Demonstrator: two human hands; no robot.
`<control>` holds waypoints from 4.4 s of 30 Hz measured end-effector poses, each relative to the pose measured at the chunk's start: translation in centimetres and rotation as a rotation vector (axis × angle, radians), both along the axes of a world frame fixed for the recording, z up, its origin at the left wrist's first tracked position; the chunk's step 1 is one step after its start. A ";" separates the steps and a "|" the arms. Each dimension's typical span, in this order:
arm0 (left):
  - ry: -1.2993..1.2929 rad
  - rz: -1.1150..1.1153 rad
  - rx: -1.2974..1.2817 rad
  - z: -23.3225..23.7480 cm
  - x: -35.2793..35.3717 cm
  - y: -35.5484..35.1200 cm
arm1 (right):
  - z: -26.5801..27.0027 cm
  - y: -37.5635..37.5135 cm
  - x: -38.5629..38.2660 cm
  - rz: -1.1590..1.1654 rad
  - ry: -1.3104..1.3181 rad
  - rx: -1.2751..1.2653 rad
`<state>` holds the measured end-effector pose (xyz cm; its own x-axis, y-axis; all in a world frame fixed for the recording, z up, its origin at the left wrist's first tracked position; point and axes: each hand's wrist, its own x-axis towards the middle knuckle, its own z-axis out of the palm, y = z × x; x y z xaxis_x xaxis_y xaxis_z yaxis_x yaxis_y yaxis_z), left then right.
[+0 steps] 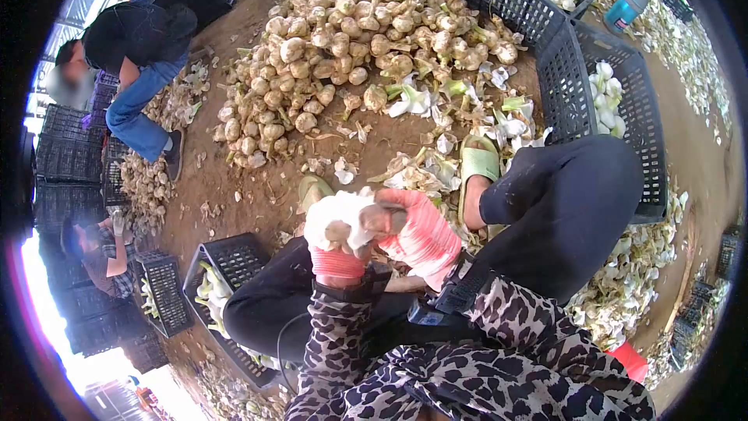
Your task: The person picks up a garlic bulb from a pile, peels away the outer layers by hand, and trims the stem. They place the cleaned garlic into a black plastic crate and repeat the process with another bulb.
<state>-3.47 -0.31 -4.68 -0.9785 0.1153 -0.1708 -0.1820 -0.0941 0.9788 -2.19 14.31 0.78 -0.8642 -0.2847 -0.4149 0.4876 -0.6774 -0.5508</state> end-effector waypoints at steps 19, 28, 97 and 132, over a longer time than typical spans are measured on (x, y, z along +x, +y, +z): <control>-0.647 0.391 0.704 0.0 -4.0 2.5 | -1.0 1.4 -2.0 0.049 0.742 0.872; -0.610 0.309 0.486 -2.0 -15.7 7.2 | -8.7 6.7 -5.0 -0.275 -0.146 0.719; -0.161 0.042 0.269 5.2 1.1 -0.3 | -4.0 0.3 -2.0 0.170 0.425 0.910; -0.158 -0.107 0.557 5.4 2.1 -0.7 | 0.9 0.8 0.6 0.034 0.585 0.803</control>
<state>-1.34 -1.06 0.73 -0.9241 0.3262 -0.1990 -0.3584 -0.5591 0.7476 -1.58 15.14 1.71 -0.9909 -0.1346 -0.0060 0.0046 0.0109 -0.9999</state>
